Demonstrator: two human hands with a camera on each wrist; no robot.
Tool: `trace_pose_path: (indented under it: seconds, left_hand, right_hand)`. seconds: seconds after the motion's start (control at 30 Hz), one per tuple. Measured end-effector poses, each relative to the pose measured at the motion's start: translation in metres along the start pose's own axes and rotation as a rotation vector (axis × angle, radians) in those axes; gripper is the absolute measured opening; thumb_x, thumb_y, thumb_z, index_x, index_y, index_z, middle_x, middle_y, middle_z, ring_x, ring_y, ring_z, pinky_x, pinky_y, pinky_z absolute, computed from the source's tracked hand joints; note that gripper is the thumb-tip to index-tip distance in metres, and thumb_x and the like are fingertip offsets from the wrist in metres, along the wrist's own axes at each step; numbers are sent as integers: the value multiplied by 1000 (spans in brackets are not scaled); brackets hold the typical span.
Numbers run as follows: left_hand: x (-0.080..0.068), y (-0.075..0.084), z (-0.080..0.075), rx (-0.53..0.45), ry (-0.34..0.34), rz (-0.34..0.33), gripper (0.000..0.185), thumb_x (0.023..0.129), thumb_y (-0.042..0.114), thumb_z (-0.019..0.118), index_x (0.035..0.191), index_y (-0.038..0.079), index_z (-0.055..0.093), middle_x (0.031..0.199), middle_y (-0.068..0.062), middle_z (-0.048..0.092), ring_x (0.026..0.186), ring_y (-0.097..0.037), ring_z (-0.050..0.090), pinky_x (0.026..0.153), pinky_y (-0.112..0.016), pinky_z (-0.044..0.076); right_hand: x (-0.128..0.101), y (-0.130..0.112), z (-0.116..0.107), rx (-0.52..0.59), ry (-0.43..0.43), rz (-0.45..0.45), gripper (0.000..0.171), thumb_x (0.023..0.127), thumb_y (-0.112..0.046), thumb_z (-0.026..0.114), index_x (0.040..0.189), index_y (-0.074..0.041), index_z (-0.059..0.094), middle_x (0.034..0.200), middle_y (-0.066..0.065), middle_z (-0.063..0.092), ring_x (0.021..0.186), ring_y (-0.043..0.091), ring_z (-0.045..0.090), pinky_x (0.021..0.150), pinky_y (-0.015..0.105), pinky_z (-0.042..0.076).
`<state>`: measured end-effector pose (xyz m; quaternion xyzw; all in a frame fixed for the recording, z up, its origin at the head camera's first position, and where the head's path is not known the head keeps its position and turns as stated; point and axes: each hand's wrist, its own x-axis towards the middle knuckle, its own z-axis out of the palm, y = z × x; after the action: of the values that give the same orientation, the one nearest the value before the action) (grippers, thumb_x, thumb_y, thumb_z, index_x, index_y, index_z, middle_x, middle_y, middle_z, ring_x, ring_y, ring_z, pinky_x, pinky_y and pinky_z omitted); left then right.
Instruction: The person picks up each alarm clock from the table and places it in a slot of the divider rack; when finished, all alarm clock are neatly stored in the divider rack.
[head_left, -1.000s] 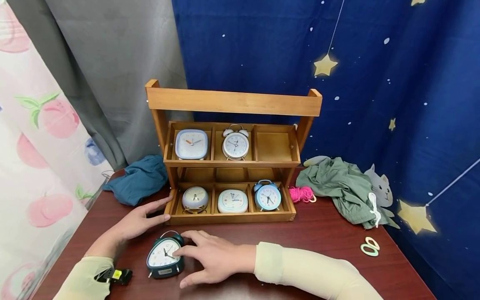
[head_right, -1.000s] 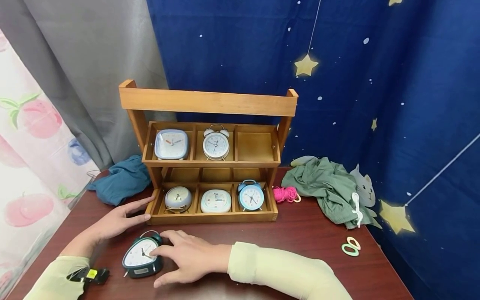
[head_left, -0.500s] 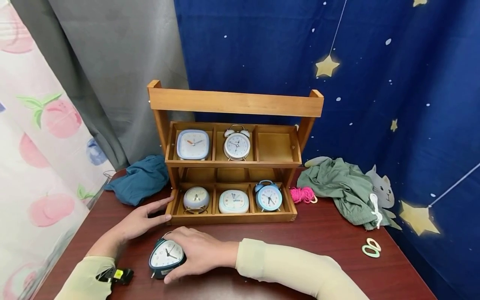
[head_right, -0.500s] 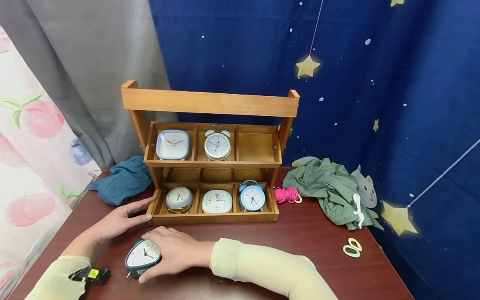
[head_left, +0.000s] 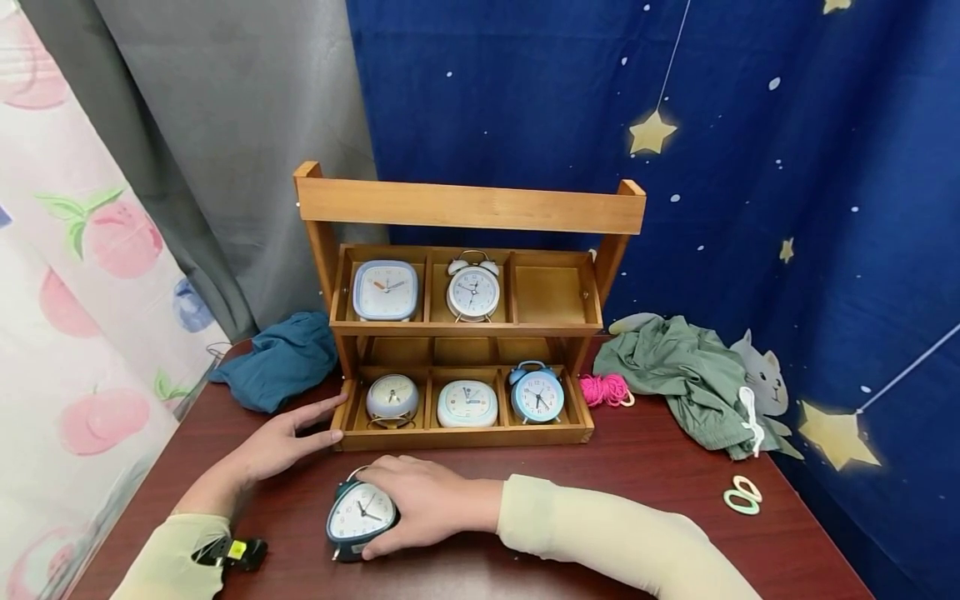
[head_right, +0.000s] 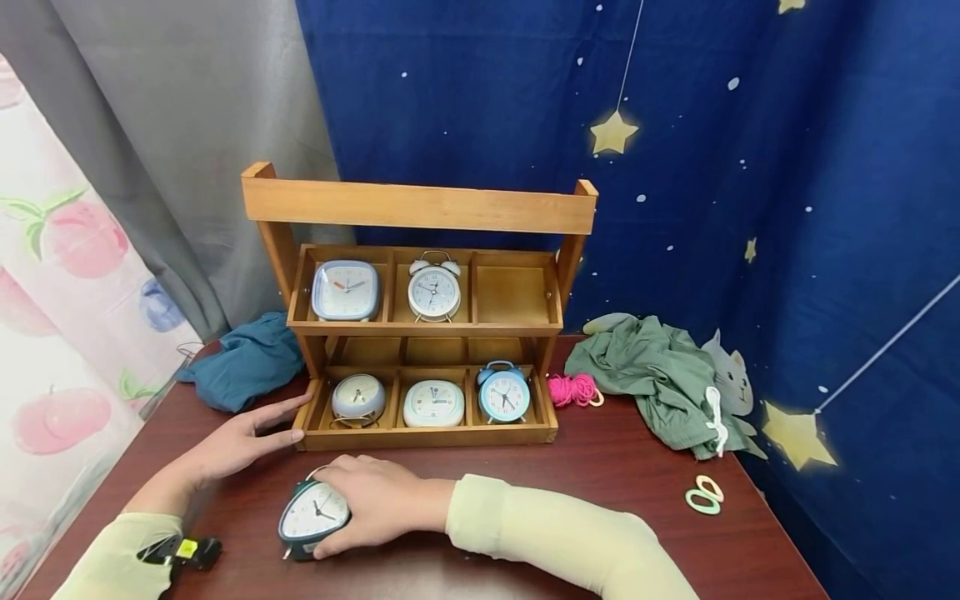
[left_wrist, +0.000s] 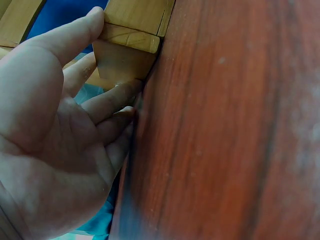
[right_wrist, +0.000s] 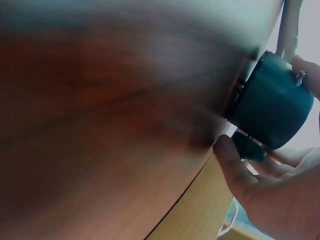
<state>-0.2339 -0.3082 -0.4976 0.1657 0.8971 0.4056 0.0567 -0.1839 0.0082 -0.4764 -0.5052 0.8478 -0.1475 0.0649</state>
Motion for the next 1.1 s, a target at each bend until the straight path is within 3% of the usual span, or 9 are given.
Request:
trace_pose_path:
  seconds: [0.23, 0.43, 0.57, 0.77, 1.1]
  left_hand:
    - [0, 1, 2, 5, -3, -12, 72, 108, 45, 75, 170, 18, 50, 168, -20, 52, 154, -45, 47, 119, -71, 40]
    - [1, 2, 1, 10, -7, -14, 72, 108, 45, 75, 170, 18, 50, 168, -21, 52, 155, -47, 47, 119, -73, 39]
    - [1, 1, 1, 7, -6, -12, 71, 108, 45, 75, 170, 19, 51, 168, -20, 52, 154, -46, 47, 119, -72, 40]
    - [0, -1, 1, -5, -5, -10, 72, 107, 44, 76, 170, 19, 51, 168, -19, 52, 155, -45, 46, 119, -71, 40]
    - [0, 0, 0, -9, -5, -16, 72, 107, 43, 76, 170, 19, 51, 168, -20, 51, 155, -46, 46, 119, -71, 39]
  right_hand:
    - [-41, 23, -9, -50, 61, -82, 87, 92, -66, 83, 160, -19, 56, 155, -10, 59, 133, 3, 55, 107, 17, 46]
    - [-78, 45, -33, -74, 157, -133, 88, 88, -59, 89, 157, -15, 58, 156, -4, 60, 138, 10, 56, 112, 24, 48]
    - [-97, 62, -62, -111, 299, -190, 92, 84, -54, 93, 155, -7, 58, 154, 6, 62, 140, 20, 59, 116, 36, 51]
    - [-118, 82, -115, -180, 485, -216, 95, 79, -47, 97, 153, 0, 59, 152, 13, 64, 135, 28, 62, 107, 46, 59]
    - [-141, 112, -187, -283, 601, -115, 99, 75, -38, 100, 154, 3, 59, 153, 18, 63, 137, 36, 60, 107, 56, 57]
